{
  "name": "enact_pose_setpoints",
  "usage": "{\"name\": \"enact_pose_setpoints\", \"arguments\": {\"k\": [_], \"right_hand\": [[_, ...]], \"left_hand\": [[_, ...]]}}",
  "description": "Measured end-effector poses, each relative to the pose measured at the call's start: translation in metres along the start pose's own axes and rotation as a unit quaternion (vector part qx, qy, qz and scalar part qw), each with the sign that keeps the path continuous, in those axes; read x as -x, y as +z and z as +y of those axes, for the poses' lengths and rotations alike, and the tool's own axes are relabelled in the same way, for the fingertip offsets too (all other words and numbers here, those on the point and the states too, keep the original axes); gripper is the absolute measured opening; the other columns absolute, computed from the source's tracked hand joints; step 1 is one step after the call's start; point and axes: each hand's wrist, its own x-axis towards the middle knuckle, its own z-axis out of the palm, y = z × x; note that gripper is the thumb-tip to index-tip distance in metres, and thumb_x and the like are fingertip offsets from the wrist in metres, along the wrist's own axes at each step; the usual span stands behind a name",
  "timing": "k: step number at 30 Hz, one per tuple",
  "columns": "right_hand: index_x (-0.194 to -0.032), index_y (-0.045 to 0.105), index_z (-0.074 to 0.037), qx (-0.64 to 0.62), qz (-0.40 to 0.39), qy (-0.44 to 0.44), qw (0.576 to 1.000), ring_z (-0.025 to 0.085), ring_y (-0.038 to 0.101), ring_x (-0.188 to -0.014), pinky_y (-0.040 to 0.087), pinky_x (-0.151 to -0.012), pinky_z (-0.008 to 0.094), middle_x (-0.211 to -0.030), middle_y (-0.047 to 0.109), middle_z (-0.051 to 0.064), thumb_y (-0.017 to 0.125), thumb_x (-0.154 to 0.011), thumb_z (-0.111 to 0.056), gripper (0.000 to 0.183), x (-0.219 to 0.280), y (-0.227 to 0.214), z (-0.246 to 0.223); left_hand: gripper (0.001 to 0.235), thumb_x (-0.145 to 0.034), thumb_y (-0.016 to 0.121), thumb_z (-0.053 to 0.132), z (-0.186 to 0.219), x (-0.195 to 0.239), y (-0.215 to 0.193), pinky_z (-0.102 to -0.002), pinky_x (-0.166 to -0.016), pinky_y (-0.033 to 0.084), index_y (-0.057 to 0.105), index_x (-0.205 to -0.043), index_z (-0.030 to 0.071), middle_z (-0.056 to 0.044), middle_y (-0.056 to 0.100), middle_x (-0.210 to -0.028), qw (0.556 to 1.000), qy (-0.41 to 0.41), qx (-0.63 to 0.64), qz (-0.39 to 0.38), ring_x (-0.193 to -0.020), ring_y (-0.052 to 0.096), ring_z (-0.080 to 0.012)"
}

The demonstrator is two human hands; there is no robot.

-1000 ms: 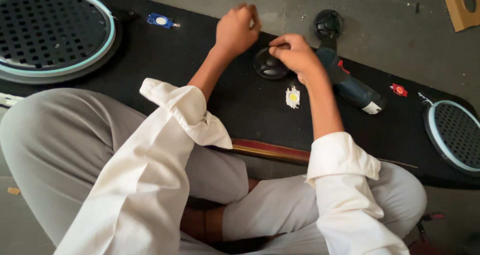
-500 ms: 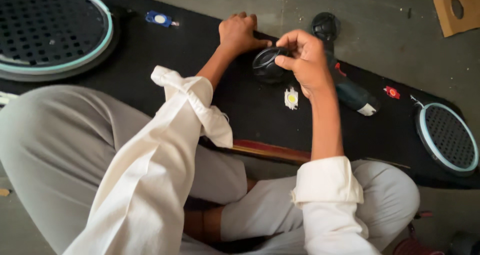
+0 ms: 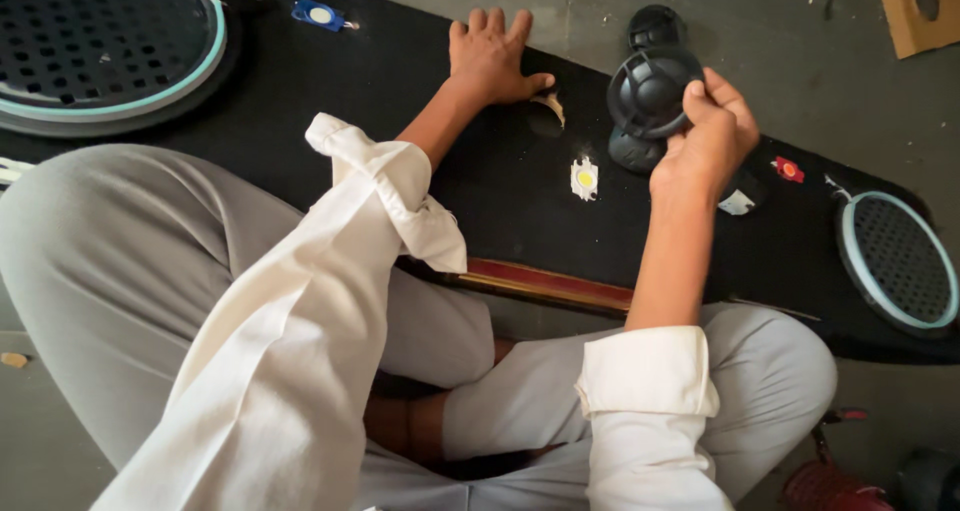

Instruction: The person sits on the floor and uses a power drill to attach a circular black component to a large black speaker box. They then use a manual screwdriver to tighten the screws further.

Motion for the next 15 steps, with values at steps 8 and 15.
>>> {"name": "enact_pose_setpoints", "arguments": {"k": [8, 15], "right_hand": [[-0.115, 0.072, 0.009, 0.057, -0.077, -0.042, 0.994, 0.018, 0.067, -0.094, 0.054, -0.091, 0.032, -0.1, 0.07, 0.01, 0.067, -0.09, 0.009, 0.026, 0.007, 0.005, 0.002], [-0.108, 0.07, -0.001, -0.098, -0.349, 0.052, 0.931, 0.021, 0.068, -0.094, 0.057, -0.093, 0.036, -0.097, 0.069, 0.012, 0.063, -0.1, 0.002, 0.011, 0.038, 0.023, -0.021]], "left_hand": [[0.021, -0.086, 0.066, 0.022, 0.011, 0.029, -0.01, -0.046, -0.087, 0.046, 0.074, -0.104, 0.016, -0.003, 0.074, -0.105, 0.975, 0.168, 0.143, 0.006, -0.106, 0.067, -0.0251], [0.015, -0.084, 0.067, 0.021, 0.02, 0.056, -0.041, -0.044, -0.078, 0.056, 0.078, -0.089, 0.011, -0.014, 0.075, -0.085, 0.97, 0.15, 0.193, 0.013, -0.081, 0.072, -0.0334]]}}
